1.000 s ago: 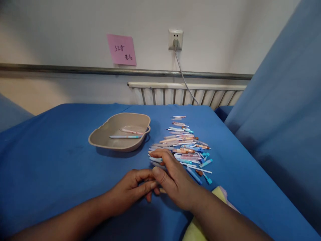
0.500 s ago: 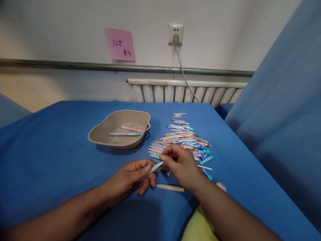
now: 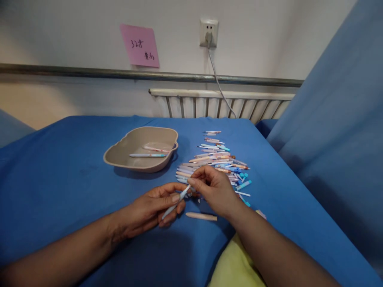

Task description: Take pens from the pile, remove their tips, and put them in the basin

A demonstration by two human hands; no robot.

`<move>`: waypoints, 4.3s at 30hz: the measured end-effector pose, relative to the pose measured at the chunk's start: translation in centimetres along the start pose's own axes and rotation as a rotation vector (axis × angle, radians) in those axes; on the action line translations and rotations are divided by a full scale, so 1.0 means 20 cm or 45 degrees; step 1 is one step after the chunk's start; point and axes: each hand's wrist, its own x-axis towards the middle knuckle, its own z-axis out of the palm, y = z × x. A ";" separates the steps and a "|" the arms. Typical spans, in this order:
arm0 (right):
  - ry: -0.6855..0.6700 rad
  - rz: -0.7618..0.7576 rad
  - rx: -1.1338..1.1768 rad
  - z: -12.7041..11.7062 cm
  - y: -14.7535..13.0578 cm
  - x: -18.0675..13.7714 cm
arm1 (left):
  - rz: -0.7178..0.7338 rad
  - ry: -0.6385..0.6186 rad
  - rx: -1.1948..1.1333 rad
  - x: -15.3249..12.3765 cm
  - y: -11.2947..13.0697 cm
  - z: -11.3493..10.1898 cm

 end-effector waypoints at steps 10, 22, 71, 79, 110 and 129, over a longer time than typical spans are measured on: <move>-0.628 -0.126 -1.088 -0.07 -0.01 -0.11 | 0.127 0.148 -0.171 0.00 0.02 -0.04; -0.380 0.053 -1.237 -0.29 -0.05 -0.01 | 0.105 0.252 -0.114 0.02 0.01 -0.05; -0.279 -0.324 -1.050 -0.13 -0.08 -0.02 | 0.440 0.289 0.710 0.06 -0.03 -0.09; -0.262 -0.285 -0.937 -0.12 -0.04 0.00 | 0.454 0.309 0.900 0.06 -0.04 -0.10; -0.416 -0.448 -0.927 -0.05 -0.03 -0.04 | 0.399 0.405 0.927 0.00 -0.06 -0.03; -0.388 -0.022 0.211 -0.02 0.05 0.00 | 0.439 0.309 0.735 0.01 -0.04 -0.07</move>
